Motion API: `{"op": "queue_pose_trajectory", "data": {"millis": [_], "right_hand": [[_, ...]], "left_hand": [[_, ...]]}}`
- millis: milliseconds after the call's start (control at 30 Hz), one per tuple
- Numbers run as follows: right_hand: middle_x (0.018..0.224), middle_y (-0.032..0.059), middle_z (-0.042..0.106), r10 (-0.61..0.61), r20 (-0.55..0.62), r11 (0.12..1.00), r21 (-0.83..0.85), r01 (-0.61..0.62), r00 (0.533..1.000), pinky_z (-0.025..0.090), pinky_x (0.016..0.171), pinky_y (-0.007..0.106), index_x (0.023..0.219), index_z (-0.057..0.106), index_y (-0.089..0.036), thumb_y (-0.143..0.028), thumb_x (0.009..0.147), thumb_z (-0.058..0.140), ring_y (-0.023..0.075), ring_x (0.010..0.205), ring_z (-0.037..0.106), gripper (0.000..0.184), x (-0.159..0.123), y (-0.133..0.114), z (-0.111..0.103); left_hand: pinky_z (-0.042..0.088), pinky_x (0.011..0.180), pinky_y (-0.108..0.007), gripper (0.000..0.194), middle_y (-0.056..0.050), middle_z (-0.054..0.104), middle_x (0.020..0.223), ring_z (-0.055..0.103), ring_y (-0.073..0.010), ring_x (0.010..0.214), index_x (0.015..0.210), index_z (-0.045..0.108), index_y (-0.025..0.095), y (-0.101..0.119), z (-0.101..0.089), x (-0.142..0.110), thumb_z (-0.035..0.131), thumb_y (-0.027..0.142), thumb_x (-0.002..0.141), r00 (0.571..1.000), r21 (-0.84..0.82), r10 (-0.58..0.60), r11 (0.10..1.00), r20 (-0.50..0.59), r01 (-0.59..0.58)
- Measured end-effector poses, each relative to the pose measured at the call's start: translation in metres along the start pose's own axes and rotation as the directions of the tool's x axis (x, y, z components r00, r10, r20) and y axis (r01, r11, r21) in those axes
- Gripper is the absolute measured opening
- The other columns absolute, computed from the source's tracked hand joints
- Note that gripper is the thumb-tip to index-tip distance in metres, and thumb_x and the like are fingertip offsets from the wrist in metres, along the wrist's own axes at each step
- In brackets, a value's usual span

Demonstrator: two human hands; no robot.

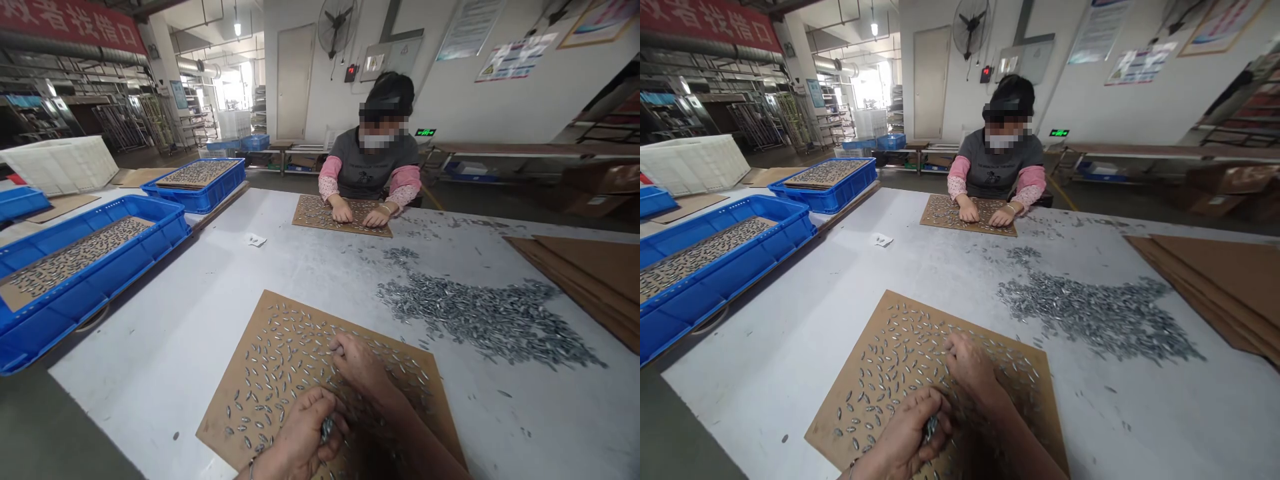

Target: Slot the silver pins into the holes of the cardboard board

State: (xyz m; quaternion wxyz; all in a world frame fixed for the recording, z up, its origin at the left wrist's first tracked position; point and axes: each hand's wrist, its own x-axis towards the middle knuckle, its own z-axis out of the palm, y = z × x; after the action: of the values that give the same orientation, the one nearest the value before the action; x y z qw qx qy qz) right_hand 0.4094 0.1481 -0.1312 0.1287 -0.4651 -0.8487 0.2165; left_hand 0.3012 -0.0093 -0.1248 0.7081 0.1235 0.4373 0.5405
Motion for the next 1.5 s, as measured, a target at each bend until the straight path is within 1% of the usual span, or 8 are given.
{"op": "queue_pose_trajectory", "data": {"millis": [133, 233, 367, 533, 833, 1000, 1167, 1500], "right_hand": [[0.086, 0.0034, 0.068, 0.051, -0.053, 0.995, 0.088, -0.046, 0.997, 0.046, 0.074, 0.03, 0.088, 0.063, -0.023, -0.019, 0.088, 0.051, 0.0202, 0.08, 0.065, 0.013, -0.027, -0.008, -0.023], [0.087, 0.0034, 0.07, -0.077, -0.013, 0.984, 0.162, 0.078, 0.997, 0.05, 0.072, 0.031, 0.087, 0.065, -0.025, -0.03, 0.097, 0.05, 0.02, 0.078, 0.066, 0.019, -0.069, -0.019, -0.031], [0.115, 0.0068, 0.076, -0.347, 0.009, 0.929, 0.14, 0.343, 0.938, 0.054, 0.094, 0.034, 0.109, 0.071, -0.028, -0.017, 0.097, 0.048, 0.0222, 0.106, 0.07, 0.028, -0.121, -0.031, -0.012], [0.116, 0.0086, 0.076, -0.313, -0.008, 0.945, 0.095, 0.313, 0.95, 0.053, 0.097, 0.038, 0.11, 0.07, -0.027, -0.011, 0.089, 0.052, 0.0247, 0.11, 0.068, 0.032, -0.145, -0.033, 0.005], [0.081, -0.0005, 0.068, -0.08, -0.128, 0.936, 0.33, 0.118, 0.989, 0.05, 0.066, 0.026, 0.085, 0.063, -0.026, -0.026, 0.095, 0.052, 0.0162, 0.069, 0.064, 0.015, -0.147, -0.028, -0.016], [0.08, 0.0004, 0.07, -0.085, -0.11, 0.916, 0.382, 0.121, 0.99, 0.05, 0.066, 0.027, 0.084, 0.068, -0.026, -0.032, 0.098, 0.051, 0.0169, 0.069, 0.065, 0.023, -0.143, -0.024, -0.023], [0.079, 0.0024, 0.071, 0.059, -0.135, 0.934, 0.357, -0.007, 0.989, 0.048, 0.069, 0.029, 0.079, 0.069, -0.024, -0.037, 0.093, 0.053, 0.0186, 0.071, 0.065, 0.025, -0.101, -0.004, -0.037], [0.084, 0.006, 0.073, 0.167, -0.195, 0.977, 0.164, -0.136, 0.966, 0.045, 0.075, 0.031, 0.078, 0.073, -0.023, -0.034, 0.092, 0.051, 0.021, 0.081, 0.067, 0.028, -0.06, 0.024, 0.008]], "left_hand": [[0.01, 0.041, -0.022, 0.053, -0.003, 0.066, 0.068, 0.042, -0.0056, 0.041, 0.085, 0.06, 0.017, 0.002, 0.0, -0.001, 0.083, 0.064, 0.074, 1.0, -0.023, -0.004, 1.0, -0.006, 0.004], [0.012, 0.042, -0.02, 0.055, 0.0, 0.062, 0.071, 0.044, -0.0059, 0.046, 0.092, 0.06, 0.017, 0.0, 0.001, -0.004, 0.08, 0.067, 0.078, 1.0, -0.035, -0.02, 0.999, -0.002, 0.02], [0.01, 0.042, -0.017, 0.061, 0.007, 0.05, 0.074, 0.04, -0.0041, 0.05, 0.097, 0.058, 0.02, -0.002, 0.008, -0.014, 0.084, 0.07, 0.075, 0.998, -0.076, -0.048, 0.996, 0.037, 0.05], [0.011, 0.041, -0.017, 0.071, 0.007, 0.049, 0.07, 0.04, -0.0045, 0.048, 0.095, 0.058, 0.02, -0.008, 0.012, -0.02, 0.084, 0.079, 0.066, 0.987, 0.017, -0.154, 0.988, 0.037, 0.154], [0.009, 0.039, -0.02, 0.065, 0.009, 0.047, 0.054, 0.032, -0.0027, 0.036, 0.075, 0.047, 0.021, -0.009, 0.005, -0.014, 0.086, 0.073, 0.07, 0.967, 0.099, -0.118, 0.99, 0.225, 0.098], [0.009, 0.041, -0.021, 0.066, 0.003, 0.059, 0.061, 0.036, -0.0026, 0.039, 0.077, 0.049, 0.02, -0.003, 0.006, -0.015, 0.084, 0.075, 0.07, 0.975, 0.172, -0.113, 0.982, 0.192, 0.08], [0.005, 0.039, -0.023, 0.066, 0.003, 0.062, 0.061, 0.034, -0.0026, 0.036, 0.082, 0.055, 0.019, 0.001, 0.009, -0.013, 0.084, 0.076, 0.067, 0.991, 0.167, -0.077, 0.984, 0.11, 0.058], [0.005, 0.038, -0.023, 0.061, 0.002, 0.063, 0.063, 0.033, -0.0027, 0.034, 0.078, 0.053, 0.02, -0.001, 0.005, -0.01, 0.085, 0.071, 0.068, 0.989, 0.164, -0.076, 0.985, 0.125, 0.054]]}}
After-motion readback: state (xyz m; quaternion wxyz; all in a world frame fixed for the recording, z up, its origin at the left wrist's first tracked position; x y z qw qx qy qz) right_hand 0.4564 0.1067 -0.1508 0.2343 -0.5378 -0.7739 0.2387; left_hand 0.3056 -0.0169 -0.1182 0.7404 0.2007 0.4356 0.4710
